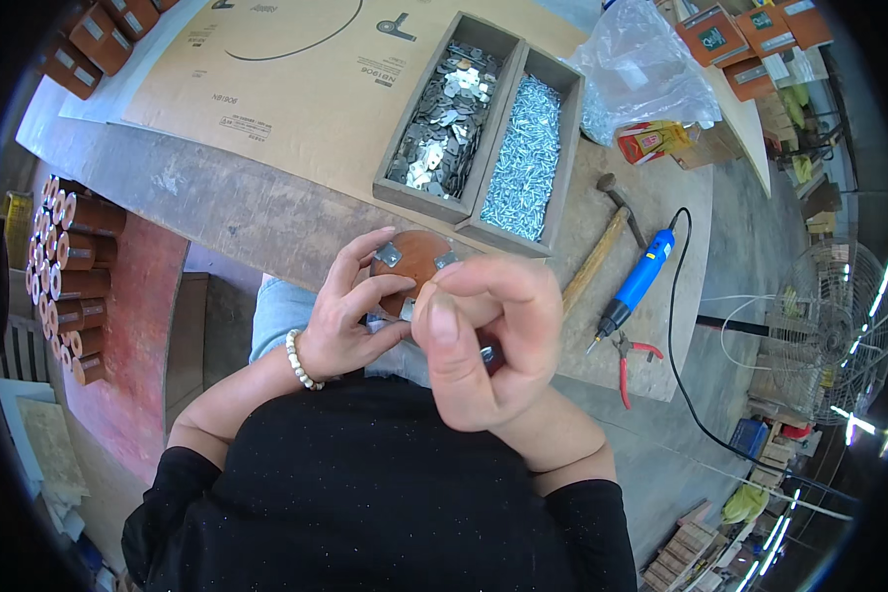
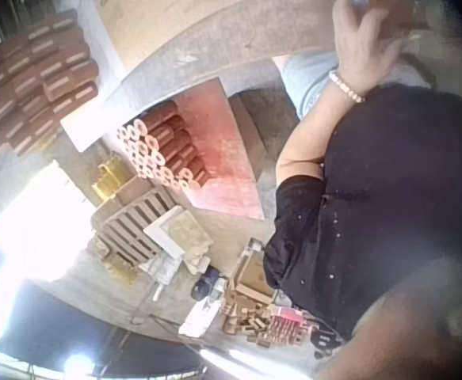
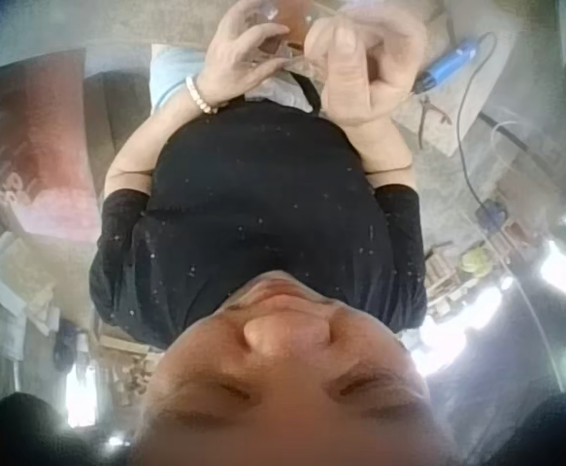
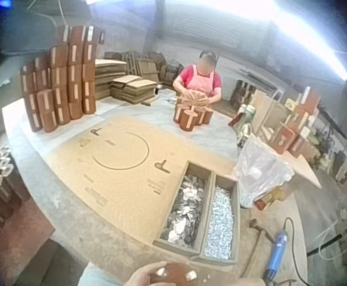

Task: The recorder is assembling small metal brackets onto cylindrical wooden furniture components using an electric screwdriver.

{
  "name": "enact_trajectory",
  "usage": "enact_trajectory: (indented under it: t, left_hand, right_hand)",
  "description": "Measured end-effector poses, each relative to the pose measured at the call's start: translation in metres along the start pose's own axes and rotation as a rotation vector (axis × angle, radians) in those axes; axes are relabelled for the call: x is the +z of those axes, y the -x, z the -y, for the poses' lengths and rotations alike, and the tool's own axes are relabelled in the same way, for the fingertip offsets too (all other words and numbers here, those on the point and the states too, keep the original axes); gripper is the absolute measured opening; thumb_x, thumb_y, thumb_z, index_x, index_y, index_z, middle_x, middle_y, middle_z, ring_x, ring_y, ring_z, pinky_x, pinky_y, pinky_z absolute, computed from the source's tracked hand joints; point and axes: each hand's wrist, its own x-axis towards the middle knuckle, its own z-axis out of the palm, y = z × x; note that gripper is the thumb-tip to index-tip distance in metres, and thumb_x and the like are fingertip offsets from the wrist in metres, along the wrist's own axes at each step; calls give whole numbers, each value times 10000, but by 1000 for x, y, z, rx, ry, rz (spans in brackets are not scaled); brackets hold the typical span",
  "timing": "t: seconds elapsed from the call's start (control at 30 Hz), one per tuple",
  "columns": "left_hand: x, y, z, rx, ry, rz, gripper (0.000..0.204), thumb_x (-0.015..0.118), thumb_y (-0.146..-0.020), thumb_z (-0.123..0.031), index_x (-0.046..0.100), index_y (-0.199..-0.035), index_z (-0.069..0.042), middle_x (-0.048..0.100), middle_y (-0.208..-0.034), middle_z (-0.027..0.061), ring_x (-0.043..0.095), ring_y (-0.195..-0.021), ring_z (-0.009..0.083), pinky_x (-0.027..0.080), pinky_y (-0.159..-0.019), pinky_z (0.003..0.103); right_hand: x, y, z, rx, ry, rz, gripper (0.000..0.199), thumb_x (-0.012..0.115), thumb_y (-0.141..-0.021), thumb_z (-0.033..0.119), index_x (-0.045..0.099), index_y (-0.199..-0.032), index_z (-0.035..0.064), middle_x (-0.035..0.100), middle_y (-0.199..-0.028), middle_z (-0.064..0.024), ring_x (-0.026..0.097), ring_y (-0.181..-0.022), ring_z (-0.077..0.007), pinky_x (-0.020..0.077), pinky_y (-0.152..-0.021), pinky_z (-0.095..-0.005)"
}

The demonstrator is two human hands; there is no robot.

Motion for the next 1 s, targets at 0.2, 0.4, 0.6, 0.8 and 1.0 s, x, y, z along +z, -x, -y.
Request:
enact_trajectory:
  t: [0.2,0.4,0.6,0.8,1.0]
  left_hand:
    - [-2,-1,0,39,-26,-24,387,773,-625,-121,618,-971,-42,384,-1292,230,482,-1112,353,450,-864,386]
    - [-4,1,0,49,-23,-1,347,760,-653,-122,625,-962,-38,378,-1296,246,468,-1133,364,439,-887,392]
    - [-2,1,-3,78,16,-4,318,724,-652,-60,620,-951,-29,375,-1286,270,450,-1150,391,411,-918,419]
    - [-3,2,-4,70,26,-22,319,718,-643,-61,611,-941,-22,383,-1275,276,449,-1135,408,414,-908,426]
    - [0,0,-7,20,-13,-32,322,731,-646,-96,611,-938,-30,402,-1260,274,495,-1074,384,440,-870,401]
  right_hand:
    - [-8,-9,0,50,-172,109,184,522,-853,4,456,-1022,-29,536,-714,-67,510,-586,-109,419,-563,-239]
    - [-23,-17,3,237,-152,153,138,634,-727,78,612,-842,5,585,-747,-50,546,-626,-130,426,-626,-263]
    - [-29,-23,-9,38,-271,383,137,555,-781,29,519,-888,-48,522,-615,-91,436,-374,-128,307,-340,-256]
    - [-27,-33,-11,32,-255,433,136,573,-757,29,519,-838,-67,504,-588,-79,475,-449,-141,351,-405,-253]
    - [-23,-34,-7,51,-199,455,139,580,-762,33,518,-832,-69,449,-537,-46,438,-443,-119,347,-416,-246]
